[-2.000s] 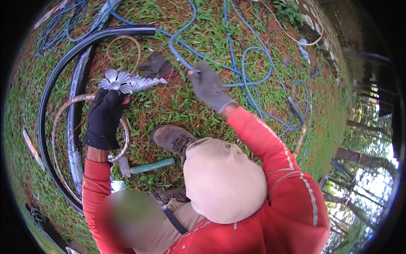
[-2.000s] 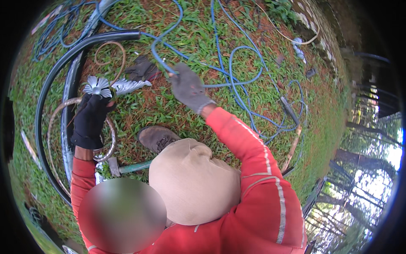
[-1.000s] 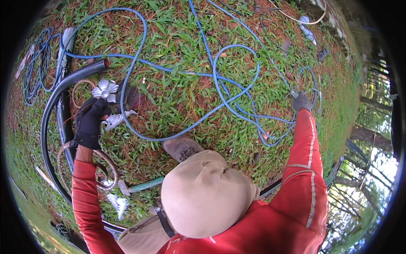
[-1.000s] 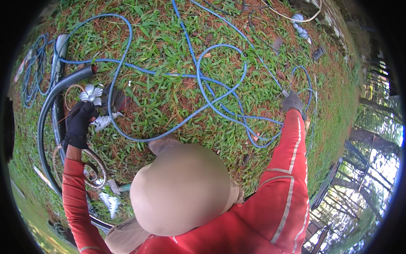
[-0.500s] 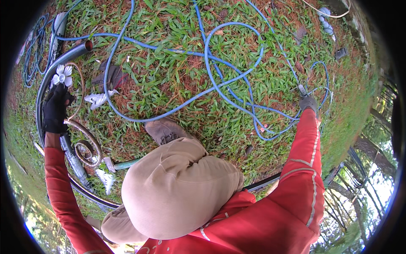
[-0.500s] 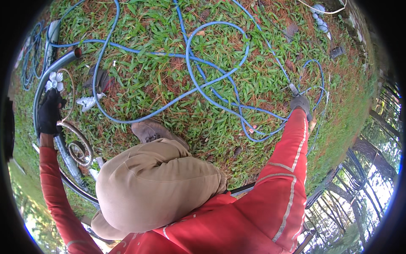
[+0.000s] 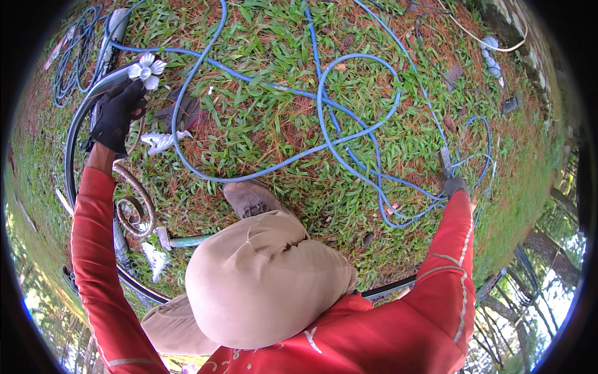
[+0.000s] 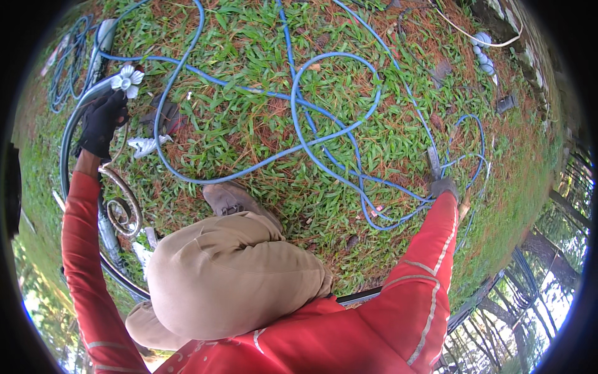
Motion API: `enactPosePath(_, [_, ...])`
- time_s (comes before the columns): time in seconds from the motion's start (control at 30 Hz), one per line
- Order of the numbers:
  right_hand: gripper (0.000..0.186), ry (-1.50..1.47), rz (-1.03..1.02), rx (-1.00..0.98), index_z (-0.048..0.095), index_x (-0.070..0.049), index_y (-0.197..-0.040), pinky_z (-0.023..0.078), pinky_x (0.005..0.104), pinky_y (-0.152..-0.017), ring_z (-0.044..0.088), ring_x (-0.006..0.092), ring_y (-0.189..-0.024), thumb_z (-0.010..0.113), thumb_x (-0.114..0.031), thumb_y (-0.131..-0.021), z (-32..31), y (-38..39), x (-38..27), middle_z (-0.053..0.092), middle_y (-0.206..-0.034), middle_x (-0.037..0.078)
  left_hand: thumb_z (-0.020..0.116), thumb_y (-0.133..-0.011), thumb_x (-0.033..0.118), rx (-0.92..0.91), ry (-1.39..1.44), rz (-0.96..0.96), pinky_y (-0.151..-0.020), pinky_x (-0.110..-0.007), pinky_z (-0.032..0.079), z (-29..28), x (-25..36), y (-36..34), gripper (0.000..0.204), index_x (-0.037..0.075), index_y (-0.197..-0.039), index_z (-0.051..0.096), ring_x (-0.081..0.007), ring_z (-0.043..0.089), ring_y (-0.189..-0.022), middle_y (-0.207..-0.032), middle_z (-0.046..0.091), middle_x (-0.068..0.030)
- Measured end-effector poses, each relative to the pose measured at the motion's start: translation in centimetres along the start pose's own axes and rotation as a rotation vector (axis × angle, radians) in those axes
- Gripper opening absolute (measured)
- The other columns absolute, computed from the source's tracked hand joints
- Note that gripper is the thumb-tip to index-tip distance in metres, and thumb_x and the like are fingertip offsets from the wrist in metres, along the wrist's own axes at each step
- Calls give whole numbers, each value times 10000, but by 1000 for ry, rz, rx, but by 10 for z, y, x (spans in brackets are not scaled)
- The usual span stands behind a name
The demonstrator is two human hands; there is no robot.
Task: The person is assembling a metal flower sculpture by hand and using a tool. They place metal leaf and petal pieces onto a coiled metal frame, striking some parts with a hammer before securing the center of the flower using a welding torch.
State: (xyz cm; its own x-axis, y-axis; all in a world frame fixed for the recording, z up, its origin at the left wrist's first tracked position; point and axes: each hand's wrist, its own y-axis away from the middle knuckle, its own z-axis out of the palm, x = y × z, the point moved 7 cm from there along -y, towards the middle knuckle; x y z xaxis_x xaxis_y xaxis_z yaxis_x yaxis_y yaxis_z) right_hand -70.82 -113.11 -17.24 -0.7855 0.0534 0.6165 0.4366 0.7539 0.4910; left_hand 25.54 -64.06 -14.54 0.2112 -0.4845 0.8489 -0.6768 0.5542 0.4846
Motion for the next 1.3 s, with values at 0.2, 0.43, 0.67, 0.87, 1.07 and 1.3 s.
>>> enactPosePath(0.2, [547, -327, -190, -256, 794, 36, -1170, 622, 499, -838, 794, 368, -938, 844, -441, -908, -17, 26, 15, 818, -1009, 240, 753, -1138, 384, -108, -154, 81, -692, -285, 502, -1, 13, -4, 327, 60, -1102, 780, -90, 605, -752, -906, 672, 27])
enactPosePath(0.43, [506, 17, -468, 492, 737, 43, -1243, 604, 541, -909, 792, 438, -1032, 839, -241, -837, -282, 77, -21, 798, -1097, 280, 754, -1144, 345, -38, -81, 120, -654, -284, 483, -21, 35, 47, 298, 54, -1077, 757, -97, 563, -718, -868, 635, 14])
enactPosePath(0.67, [661, -101, -1391, 1153, 503, -58, -1650, 561, 510, -1096, 719, 402, -1328, 718, -119, -1028, -478, 283, -205, 717, -1432, 249, 764, -1129, 253, 192, 28, 158, -806, -279, 589, -136, -1, 128, 218, 47, -1194, 796, -121, 721, -891, -1031, 770, -14])
enactPosePath(0.87, [633, -322, -1761, 793, 471, -79, -1723, 573, 427, -1083, 708, 286, -1280, 685, -170, -1134, -374, 571, -379, 705, -1474, 165, 771, -1125, 265, 492, -115, 174, -836, -304, 594, -228, -41, 250, 234, 54, -1208, 829, -98, 714, -895, -1000, 778, 16])
enactPosePath(1.07, [508, -608, -1906, 57, 599, -33, -1546, 538, 292, -695, 648, 103, -788, 768, -168, -1086, -201, 731, -458, 716, -1064, 64, 782, -1096, 315, 781, -234, -276, -720, -290, 544, -290, -169, 342, 224, 99, -1047, 820, -67, 649, -790, -872, 714, 32])
enactPosePath(1.3, [542, -624, -1768, -598, 556, 19, -1540, 465, 289, -508, 600, 91, -612, 749, -94, -1046, -49, 779, -486, 660, -909, 41, 841, -983, 140, 621, -341, -333, -725, -359, 640, -246, -359, 374, 134, 62, -1080, 791, -206, 770, -825, -940, 796, -57])
